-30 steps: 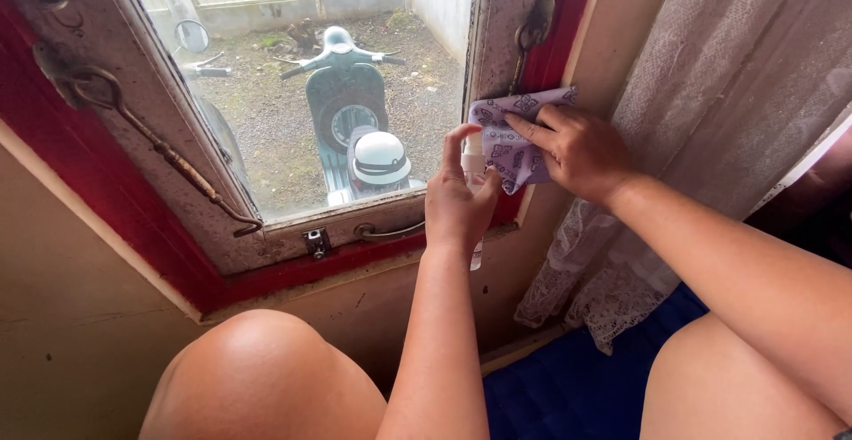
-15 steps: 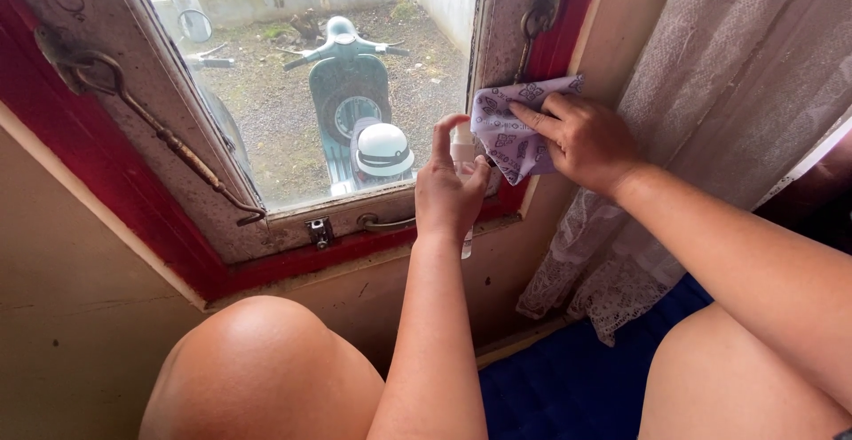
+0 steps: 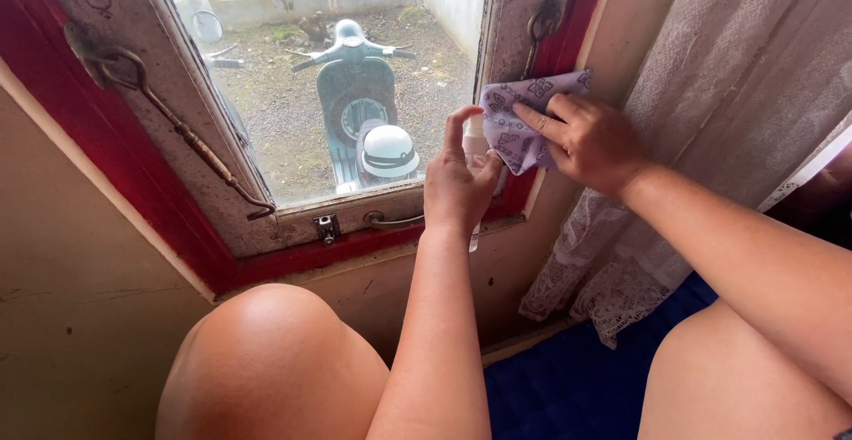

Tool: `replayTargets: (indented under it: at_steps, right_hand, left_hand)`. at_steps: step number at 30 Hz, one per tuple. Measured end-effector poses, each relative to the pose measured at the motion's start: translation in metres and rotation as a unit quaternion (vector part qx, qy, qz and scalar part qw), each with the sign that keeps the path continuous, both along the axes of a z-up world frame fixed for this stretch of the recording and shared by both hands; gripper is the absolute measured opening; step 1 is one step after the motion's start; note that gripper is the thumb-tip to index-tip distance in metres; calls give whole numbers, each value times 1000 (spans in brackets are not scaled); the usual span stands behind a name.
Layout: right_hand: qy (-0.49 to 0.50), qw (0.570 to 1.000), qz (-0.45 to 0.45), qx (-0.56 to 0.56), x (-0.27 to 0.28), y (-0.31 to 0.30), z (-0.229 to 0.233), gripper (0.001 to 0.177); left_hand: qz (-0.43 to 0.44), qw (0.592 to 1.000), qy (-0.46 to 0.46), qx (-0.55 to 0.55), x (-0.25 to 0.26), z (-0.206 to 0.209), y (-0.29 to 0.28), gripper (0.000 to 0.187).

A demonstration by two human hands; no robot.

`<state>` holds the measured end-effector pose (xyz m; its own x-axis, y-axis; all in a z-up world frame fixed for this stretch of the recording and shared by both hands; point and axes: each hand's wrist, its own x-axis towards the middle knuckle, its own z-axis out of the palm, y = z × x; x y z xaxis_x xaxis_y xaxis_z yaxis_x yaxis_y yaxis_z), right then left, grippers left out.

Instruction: The person sits on a blue mat and cleans the red window frame using a spray bottle and a cloth. They repeatedly spray the frame and wipe it with the cloth, focusing on the lower and side sections of the frame.

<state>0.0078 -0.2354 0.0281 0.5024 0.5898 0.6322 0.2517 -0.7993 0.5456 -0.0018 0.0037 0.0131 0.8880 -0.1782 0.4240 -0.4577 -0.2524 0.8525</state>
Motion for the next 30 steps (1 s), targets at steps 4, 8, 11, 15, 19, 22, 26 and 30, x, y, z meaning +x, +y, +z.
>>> replayTargets:
  at_steps: [4, 8, 11, 15, 19, 22, 26, 30]
  right_hand:
    - [-34, 999, 23, -26, -8, 8, 12, 54]
    - [-64, 996, 33, -44, -15, 4, 27, 55]
    - [-84, 994, 38, -60, -17, -1, 42, 54]
    - [-138, 987, 4, -83, -11, -16, 65, 50]
    - [-156, 984, -28, -86, -17, 3, 100, 47]
    - [-155, 982, -25, -101, -6, 5, 112, 43]
    - [-120, 982, -50, -136, 5, 1, 130, 53]
    - [-122, 986, 15, -111, 0, 1, 165, 44]
  left_hand:
    - [2, 1000, 2, -6, -1, 9, -1, 54]
    - [-21, 999, -17, -42, -2, 21, -7, 56]
    - [-36, 996, -41, -63, 0, 33, -11, 58]
    - [-45, 992, -67, -99, 6, 54, -15, 61]
    - [-52, 995, -57, -63, 15, 80, -15, 54]
    - [-60, 995, -58, -48, 16, 92, -15, 55]
    - [-61, 992, -99, -39, 27, 104, -13, 56]
    - [-63, 990, -124, -36, 31, 119, -12, 54]
